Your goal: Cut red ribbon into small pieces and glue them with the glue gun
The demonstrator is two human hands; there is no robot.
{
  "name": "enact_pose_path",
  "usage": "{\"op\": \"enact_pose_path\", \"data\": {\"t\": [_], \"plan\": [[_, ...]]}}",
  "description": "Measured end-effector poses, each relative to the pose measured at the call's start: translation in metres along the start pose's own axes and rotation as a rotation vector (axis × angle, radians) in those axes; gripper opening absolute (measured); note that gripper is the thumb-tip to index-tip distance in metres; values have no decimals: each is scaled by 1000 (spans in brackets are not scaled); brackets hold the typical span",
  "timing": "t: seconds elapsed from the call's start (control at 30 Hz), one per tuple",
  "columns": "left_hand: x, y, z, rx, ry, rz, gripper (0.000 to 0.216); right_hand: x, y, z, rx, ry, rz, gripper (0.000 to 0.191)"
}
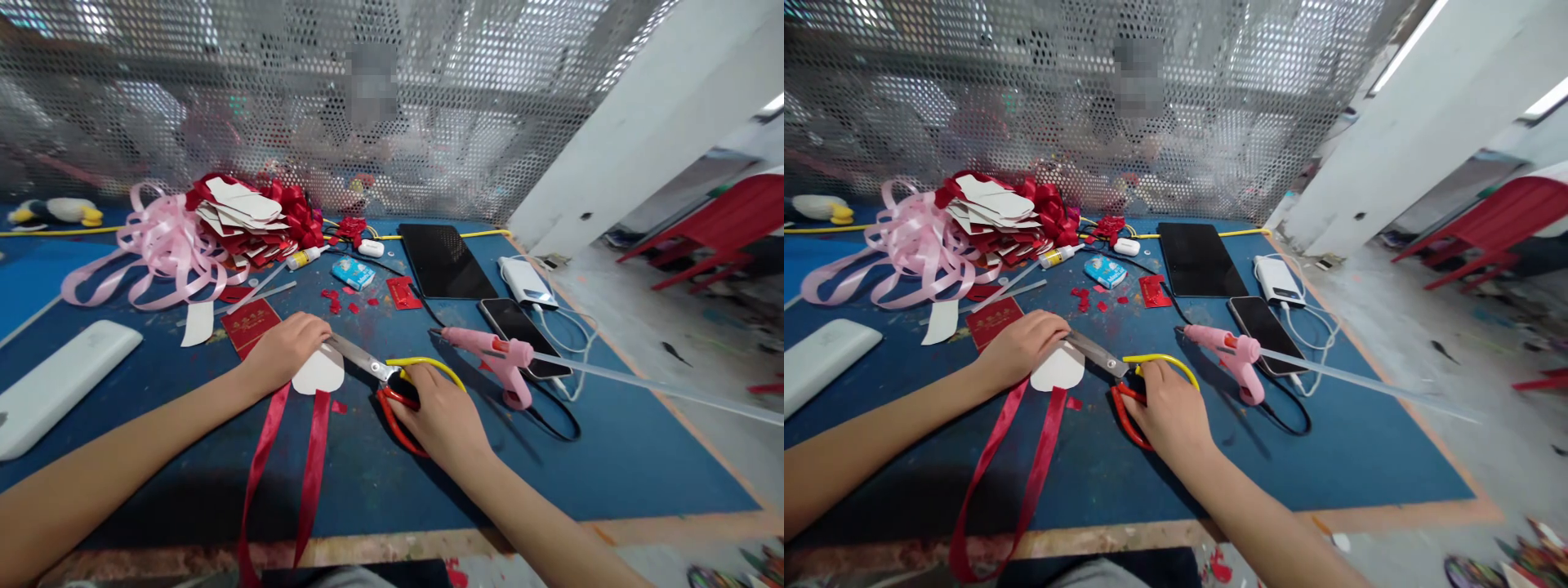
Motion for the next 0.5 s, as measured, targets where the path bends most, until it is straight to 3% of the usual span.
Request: {"op": "enact_pose_path", "data": {"t": [0.23, 0.5], "plan": [[-31, 10, -3, 141, 435, 200, 16, 2, 1, 0, 5, -7, -54, 20], [-74, 40, -10, 367, 648, 244, 10, 3, 2, -1, -34, -16, -74, 18]]}}
Point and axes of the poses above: each hand's wrist, its own z-axis away from the middle knuckle, its own y-axis out of the back of the hand, x = y × z, the point moved 5 cm from there along -z, towards the middle knuckle, and after that the axes turned 11 degrees about x, right-handed, at the moved point
